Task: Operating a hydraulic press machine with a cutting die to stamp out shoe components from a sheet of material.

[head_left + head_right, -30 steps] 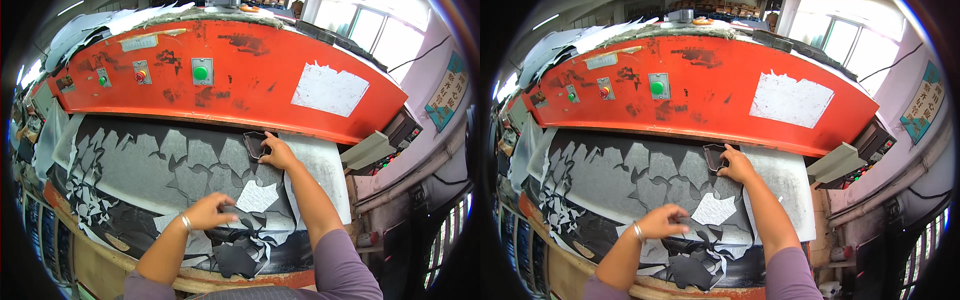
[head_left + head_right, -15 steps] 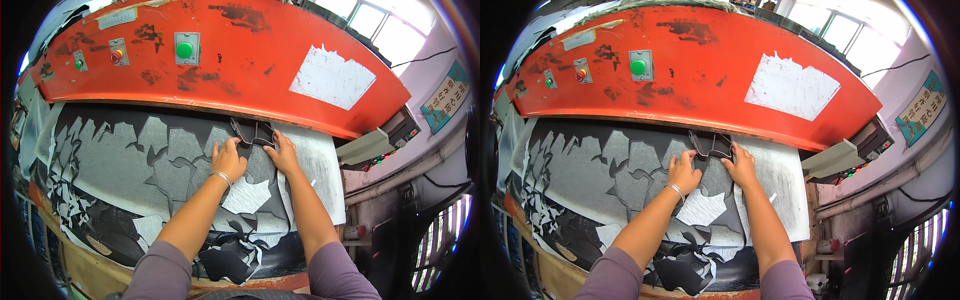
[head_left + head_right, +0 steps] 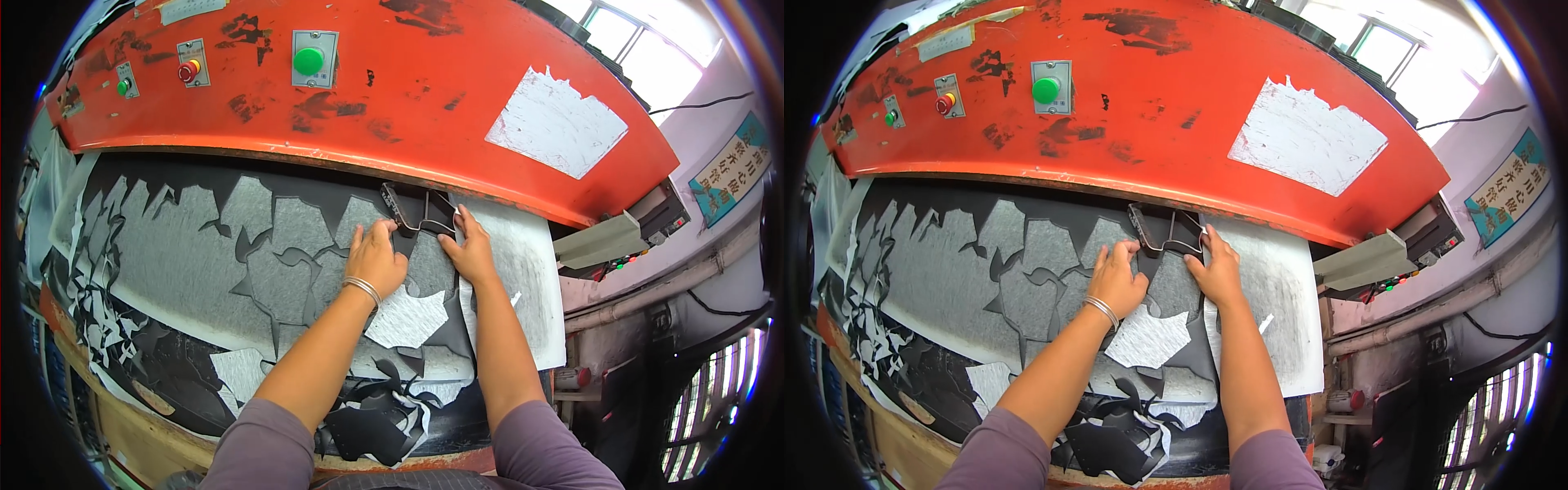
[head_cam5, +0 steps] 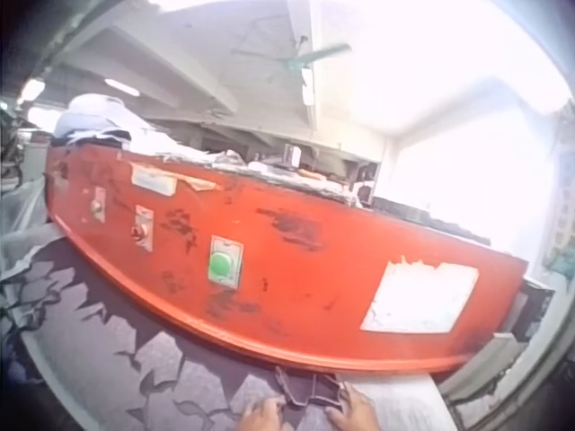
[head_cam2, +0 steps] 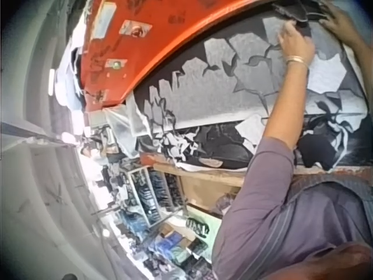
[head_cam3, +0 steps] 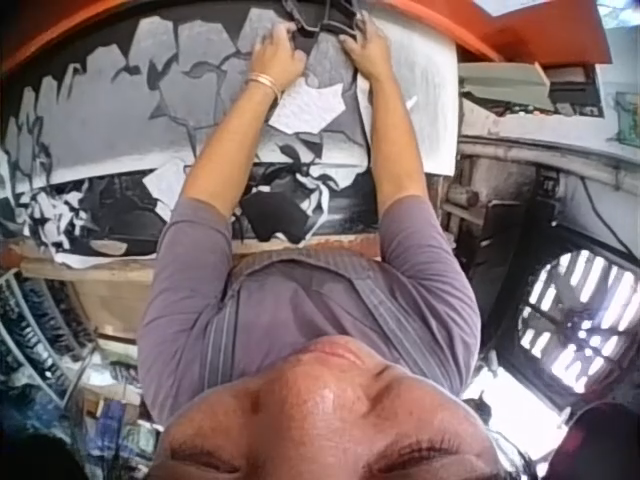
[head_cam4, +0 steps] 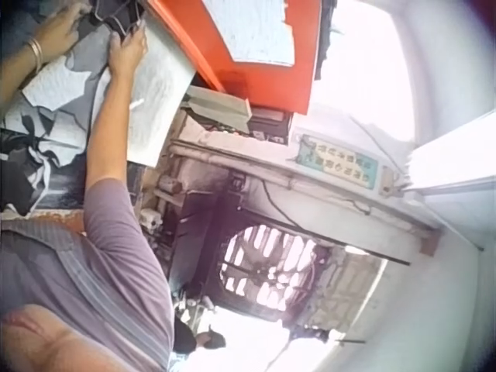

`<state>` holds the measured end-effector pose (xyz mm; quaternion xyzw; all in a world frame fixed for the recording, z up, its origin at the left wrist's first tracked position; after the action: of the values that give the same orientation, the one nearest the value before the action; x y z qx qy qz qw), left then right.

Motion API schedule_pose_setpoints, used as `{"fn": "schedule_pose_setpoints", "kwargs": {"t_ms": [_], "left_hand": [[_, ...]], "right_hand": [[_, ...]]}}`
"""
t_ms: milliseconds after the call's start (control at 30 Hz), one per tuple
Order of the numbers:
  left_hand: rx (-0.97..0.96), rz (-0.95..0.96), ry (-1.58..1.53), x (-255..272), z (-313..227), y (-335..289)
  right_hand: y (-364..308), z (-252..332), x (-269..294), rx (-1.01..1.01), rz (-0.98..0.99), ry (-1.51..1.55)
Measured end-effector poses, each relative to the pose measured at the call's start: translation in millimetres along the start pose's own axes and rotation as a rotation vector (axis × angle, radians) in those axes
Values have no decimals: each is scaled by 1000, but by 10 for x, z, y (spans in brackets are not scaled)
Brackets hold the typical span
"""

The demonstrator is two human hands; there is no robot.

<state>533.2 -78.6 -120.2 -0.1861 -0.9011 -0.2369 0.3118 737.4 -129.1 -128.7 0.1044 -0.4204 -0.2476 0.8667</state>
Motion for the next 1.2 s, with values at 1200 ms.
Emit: {"fn": "schedule_pose_setpoints", "kwargs": {"t_ms": [1200], "left_hand": [[348, -79, -637, 246, 501, 95]], "right_hand": [[45, 245, 114, 24, 71, -151]]}}
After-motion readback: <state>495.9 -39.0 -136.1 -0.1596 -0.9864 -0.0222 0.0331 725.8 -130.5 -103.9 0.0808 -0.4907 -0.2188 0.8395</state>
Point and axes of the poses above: each hand's wrist, its own y-axis towards the middle knuckle, its own x-axis out of the back of the hand, z = x × y, the point moved 5 cm from there along y, towards the middle knuckle, and after that the axes turned 1 degree about x, right-handed, at the moved point
